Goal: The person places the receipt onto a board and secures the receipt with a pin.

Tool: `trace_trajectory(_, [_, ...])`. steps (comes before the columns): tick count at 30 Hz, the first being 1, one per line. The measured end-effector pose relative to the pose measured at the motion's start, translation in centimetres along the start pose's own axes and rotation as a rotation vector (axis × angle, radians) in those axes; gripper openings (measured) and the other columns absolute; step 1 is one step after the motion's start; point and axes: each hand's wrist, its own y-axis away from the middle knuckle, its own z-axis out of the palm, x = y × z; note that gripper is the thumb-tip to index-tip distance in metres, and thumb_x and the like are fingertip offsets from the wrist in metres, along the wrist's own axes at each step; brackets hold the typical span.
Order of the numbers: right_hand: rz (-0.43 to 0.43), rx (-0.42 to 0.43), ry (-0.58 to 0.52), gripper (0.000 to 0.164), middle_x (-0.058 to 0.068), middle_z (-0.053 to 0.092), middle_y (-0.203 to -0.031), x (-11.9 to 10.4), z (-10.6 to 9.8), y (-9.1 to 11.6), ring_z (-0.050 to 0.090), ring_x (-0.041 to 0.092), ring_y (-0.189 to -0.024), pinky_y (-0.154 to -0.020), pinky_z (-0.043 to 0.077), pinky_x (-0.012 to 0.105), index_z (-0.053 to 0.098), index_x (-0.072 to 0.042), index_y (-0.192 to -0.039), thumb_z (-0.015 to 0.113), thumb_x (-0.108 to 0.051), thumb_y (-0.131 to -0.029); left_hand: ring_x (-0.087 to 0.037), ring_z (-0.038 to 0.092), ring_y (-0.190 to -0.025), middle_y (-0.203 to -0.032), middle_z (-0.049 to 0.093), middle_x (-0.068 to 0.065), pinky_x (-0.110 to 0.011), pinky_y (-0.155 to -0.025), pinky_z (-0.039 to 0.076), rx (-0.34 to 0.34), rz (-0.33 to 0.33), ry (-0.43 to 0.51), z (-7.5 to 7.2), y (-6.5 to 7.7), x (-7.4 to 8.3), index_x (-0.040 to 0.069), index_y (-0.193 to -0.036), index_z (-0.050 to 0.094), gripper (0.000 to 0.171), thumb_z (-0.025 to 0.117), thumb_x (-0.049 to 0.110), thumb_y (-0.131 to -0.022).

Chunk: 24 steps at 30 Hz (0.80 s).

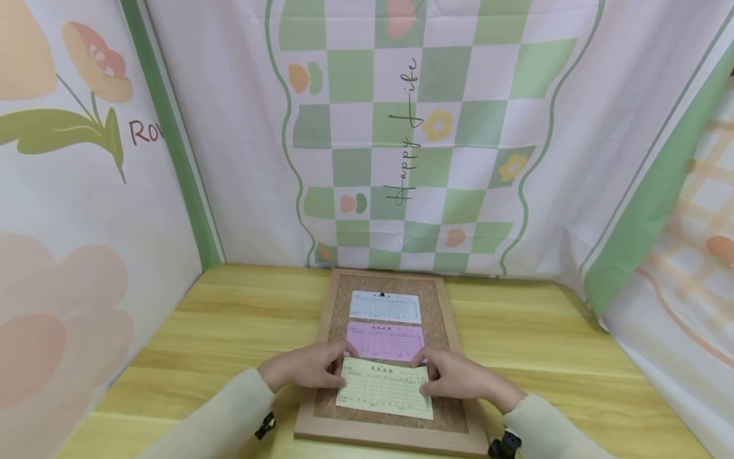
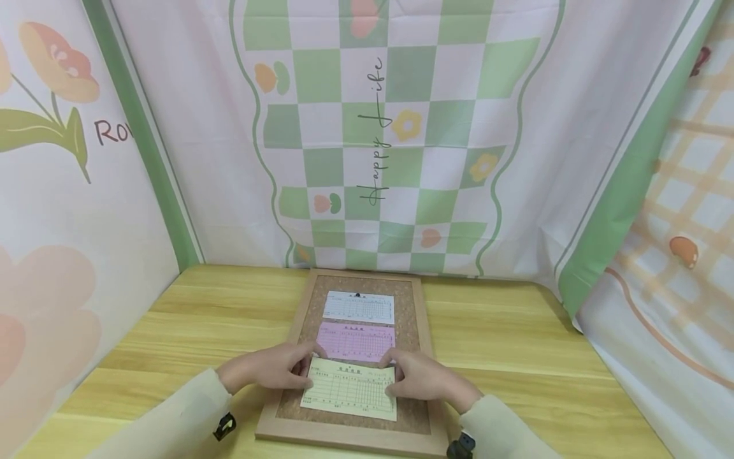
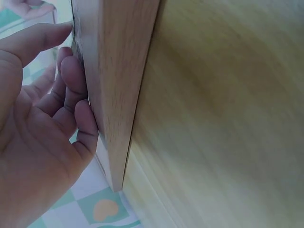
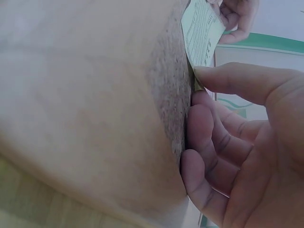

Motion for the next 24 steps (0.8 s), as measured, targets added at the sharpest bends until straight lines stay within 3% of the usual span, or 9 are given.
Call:
trace_trajectory(12, [-0.010,0.017,0.016,0.037,0.000,0.055,-0.076,0.0,0.1,-0.1,0.049,0.009,-0.061,-0.054,0.041,0.025,0.061,-0.002,-0.120,0.076,-0.014,-0.089,-0.003,0.051,-0.075,-0.087,0.056,0.005,-0.022,-0.069,0.048,-0.011,0.060,-0.002,-0.3,0.6,-0.3,0.007,-0.136,0.051,0.051,0.074,0.019,-0.092])
trace_trajectory(18, [-0.009,0.019,0.021,0.036,0.000,0.055,-0.077,0.1,0.1,-0.1,0.049,0.009,-0.061,-0.054,0.042,0.025,0.061,-0.001,-0.120,0.075,-0.013,-0.089,-0.006,0.051,-0.076,-0.090,0.056,0.002,-0.022,-0.068,0.048,-0.019,0.070,0.037,-0.5,1.1,-0.2,0.004,-0.138,0.051,0.065,0.082,0.028,-0.086])
trace_trajectory(24, [0.001,0.021,0.021,0.037,0.000,0.055,-0.078,0.1,0.2,-0.1,0.050,0.011,-0.062,-0.054,0.042,0.025,0.061,-0.002,-0.120,0.076,-0.014,-0.089,-0.006,0.051,-0.077,-0.093,0.055,0.002,-0.022,-0.069,0.047,-0.031,0.054,0.048,-0.5,1.3,-0.3,0.003,-0.137,0.051,0.068,0.084,0.029,-0.084])
